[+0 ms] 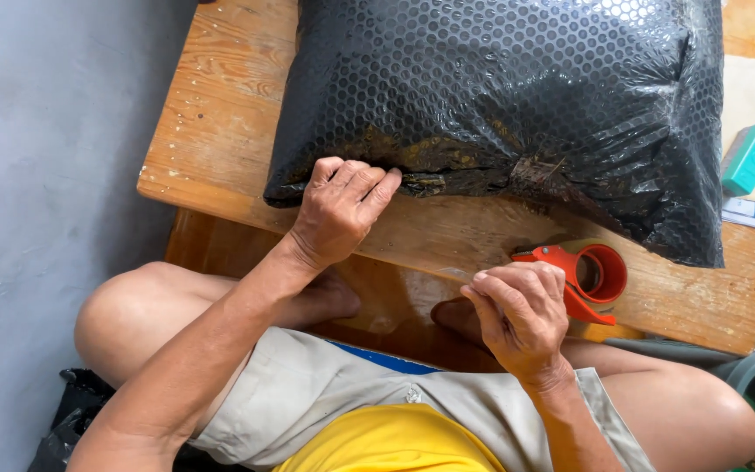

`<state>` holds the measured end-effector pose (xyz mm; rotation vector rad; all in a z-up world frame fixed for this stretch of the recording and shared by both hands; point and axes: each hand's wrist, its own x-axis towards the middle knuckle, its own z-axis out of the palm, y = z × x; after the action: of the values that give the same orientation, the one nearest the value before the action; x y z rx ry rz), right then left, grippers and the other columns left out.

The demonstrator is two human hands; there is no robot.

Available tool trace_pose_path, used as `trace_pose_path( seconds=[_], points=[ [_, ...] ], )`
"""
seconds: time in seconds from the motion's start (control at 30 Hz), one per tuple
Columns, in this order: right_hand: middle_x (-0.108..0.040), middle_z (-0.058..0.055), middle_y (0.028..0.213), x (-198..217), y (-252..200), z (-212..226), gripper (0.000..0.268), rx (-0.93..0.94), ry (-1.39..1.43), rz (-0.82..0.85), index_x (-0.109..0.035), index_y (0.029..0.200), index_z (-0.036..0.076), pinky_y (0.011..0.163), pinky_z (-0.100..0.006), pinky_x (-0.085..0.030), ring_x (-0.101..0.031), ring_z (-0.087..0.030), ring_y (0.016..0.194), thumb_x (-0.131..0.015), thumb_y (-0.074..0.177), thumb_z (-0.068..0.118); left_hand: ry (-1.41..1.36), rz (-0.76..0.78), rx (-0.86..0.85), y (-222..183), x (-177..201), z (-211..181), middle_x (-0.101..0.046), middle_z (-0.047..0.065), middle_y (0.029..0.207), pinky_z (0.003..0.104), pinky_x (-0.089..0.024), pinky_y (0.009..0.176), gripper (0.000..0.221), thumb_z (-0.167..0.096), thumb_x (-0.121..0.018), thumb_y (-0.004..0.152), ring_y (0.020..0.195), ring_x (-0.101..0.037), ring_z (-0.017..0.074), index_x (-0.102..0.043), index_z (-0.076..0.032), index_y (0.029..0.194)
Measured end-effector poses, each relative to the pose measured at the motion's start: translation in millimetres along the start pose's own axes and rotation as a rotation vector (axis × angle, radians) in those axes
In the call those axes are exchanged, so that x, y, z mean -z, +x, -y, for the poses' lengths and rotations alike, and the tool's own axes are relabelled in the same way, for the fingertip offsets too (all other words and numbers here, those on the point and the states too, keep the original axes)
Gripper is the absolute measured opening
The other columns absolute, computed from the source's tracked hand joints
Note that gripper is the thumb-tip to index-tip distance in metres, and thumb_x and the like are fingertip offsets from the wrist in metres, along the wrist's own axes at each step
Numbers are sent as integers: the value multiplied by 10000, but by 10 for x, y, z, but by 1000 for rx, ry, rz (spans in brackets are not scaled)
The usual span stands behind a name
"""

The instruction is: The person packs a large object into a black bubble-wrap bag, tucks the edges, and secures the opening with clear tape pulled from a red dispenser.

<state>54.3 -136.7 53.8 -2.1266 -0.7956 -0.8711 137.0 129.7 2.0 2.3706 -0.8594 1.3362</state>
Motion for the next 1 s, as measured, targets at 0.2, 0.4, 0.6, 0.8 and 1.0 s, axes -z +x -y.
trace_pose_path(
  seconds=[0.2,0.4,0.6,0.8,1.0],
  points=[
    [-716,-70,866,-80,212,-82,32,127,-43,125,-770,907,64,786,-408,-475,-630,-271,736,-785,916,91,-64,38,127,63,-31,16,-585,-6,866,341,-449,791,128,-66,-621,981,808,-607,175,-722,-131,1028],
    [-651,-82,839,-280,543,-90,140,321,-95,193,-721,895,71,794,-421,-466,-588,-280,733,-675,1010,136,-195,-7,256,121,3,8,-538,-27,693,305,-483,750,129,-64,-624,987,680,-620,175,-603,-136,882],
    [-613,-65,805,-564,675,-219,172,413,-105,196,-698,846,104,793,-419,-477,-596,-269,737,-665,1011,137,-250,-20,290,106,-41,27,-514,-9,658,322,-490,730,202,-55,-662,957,647,-609,196,-519,-145,845],
    [-647,-158,961,-694,679,-280,140,470,-56,145,-697,1076,14,823,-505,-566,-705,-351,876,-719,956,84,-225,-49,231,145,38,26,-544,5,716,321,-472,738,168,-36,-647,961,686,-612,200,-560,-132,855],
    [-602,-200,1098,-961,567,-520,265,585,-11,4,-612,1173,-37,855,-495,-605,-730,-356,942,-713,929,-19,-251,-87,194,124,48,27,-576,-9,771,311,-465,771,119,-60,-621,1003,721,-616,186,-621,-135,911]
  ],
)
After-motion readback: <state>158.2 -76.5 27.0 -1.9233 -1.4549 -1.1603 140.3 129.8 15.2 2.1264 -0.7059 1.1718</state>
